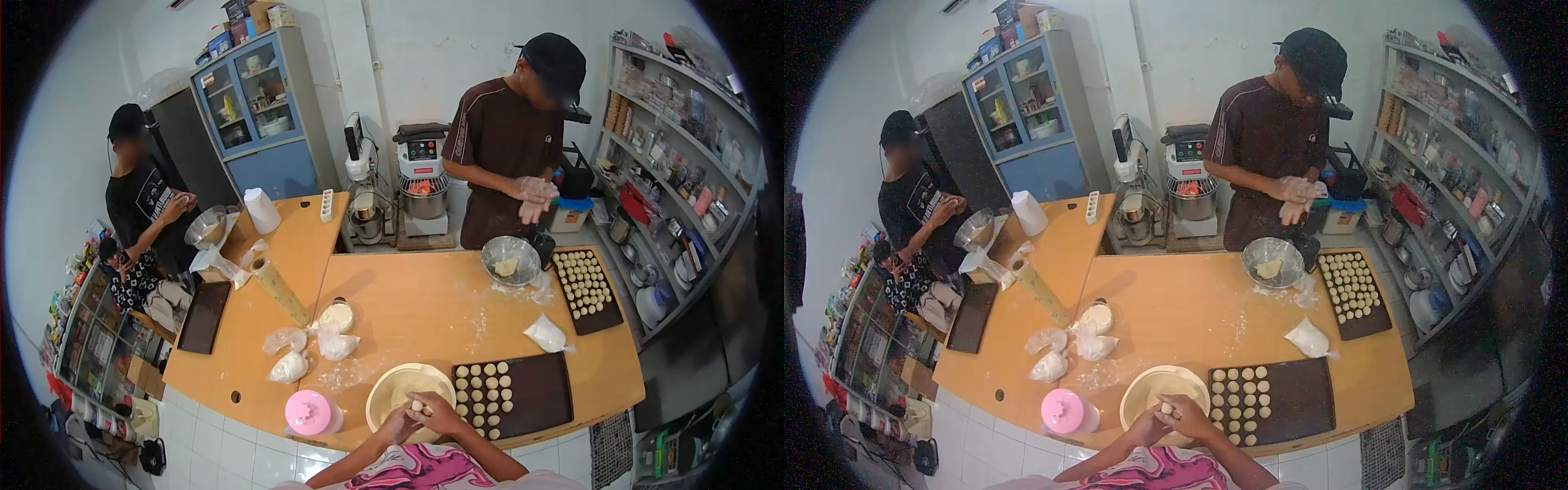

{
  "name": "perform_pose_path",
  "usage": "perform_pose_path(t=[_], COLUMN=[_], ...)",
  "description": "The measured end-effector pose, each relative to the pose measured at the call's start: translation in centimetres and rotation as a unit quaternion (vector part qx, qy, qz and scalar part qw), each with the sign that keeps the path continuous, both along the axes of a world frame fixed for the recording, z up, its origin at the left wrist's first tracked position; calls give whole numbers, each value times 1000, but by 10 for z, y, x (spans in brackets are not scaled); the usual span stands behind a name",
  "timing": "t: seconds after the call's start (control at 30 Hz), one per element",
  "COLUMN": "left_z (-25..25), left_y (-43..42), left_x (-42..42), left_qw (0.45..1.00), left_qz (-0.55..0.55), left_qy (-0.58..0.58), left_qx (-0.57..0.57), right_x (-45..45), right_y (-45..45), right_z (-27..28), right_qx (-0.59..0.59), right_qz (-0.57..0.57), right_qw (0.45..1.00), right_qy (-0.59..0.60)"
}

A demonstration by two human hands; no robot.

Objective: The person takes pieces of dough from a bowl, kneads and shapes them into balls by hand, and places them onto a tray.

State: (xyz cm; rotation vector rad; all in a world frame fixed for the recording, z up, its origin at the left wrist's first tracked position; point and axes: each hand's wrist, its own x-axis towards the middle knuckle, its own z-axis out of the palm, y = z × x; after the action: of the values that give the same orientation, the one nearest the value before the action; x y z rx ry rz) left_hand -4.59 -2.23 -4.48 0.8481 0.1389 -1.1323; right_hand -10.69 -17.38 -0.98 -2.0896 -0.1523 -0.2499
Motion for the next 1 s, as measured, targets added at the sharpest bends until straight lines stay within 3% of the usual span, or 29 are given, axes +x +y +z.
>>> perform_pose_path(t=[0.13, 0.2, 0.23, 0.3, 0.37, 0.43, 0.5, 0.63, 0.73, 0.83, 0.87, 0.97, 1.0], left_z=[33, 16, 10, 12, 16, 7, -9, 8, 19, 10, -19, -10, -4], left_y=[-9, -7, -7, -7, -6, -1, 1, -13, -13, -16, -13, -17, -16], left_x=[-6, -4, -3, -8, -7, -2, -1, -16, -6, -3, -1, -3, -4], left_qw=[998, 984, 966, 975, 974, 971, 976, 997, 998, 996, 995, 989, 994], left_qz=[-9, -61, -84, -18, 10, 0, -9, 65, 19, 81, 99, 151, 93], left_qy=[32, -114, -186, -162, -173, -204, -204, -37, 34, 12, 10, 0, -61], left_qx=[55, 126, 160, 154, 147, 127, 77, 27, 42, 17, 6, 10, -4], right_x=[1, -1, -3, -7, -6, -6, -5, -7, -7, -10, -12, -8, -5], right_y=[-4, -8, -8, -2, -1, -2, -6, -3, -12, -8, -3, 2, 2], right_z=[-7, 0, 7, 19, 0, -17, -4, -1, 1, 3, 15, 40, 43], right_qx=[-107, -148, -84, 46, 116, 185, 250, 156, 37, -103, -93, -91, -95], right_qz=[-3, 23, 42, 82, 74, 69, 62, -9, -6, 33, 46, 35, 18], right_qw=[993, 988, 996, 992, 990, 979, 954, 986, 999, 994, 995, 995, 995], right_qy=[-51, -35, 4, 83, 23, 46, 152, 59, 39, -35, -9, 11, -2])
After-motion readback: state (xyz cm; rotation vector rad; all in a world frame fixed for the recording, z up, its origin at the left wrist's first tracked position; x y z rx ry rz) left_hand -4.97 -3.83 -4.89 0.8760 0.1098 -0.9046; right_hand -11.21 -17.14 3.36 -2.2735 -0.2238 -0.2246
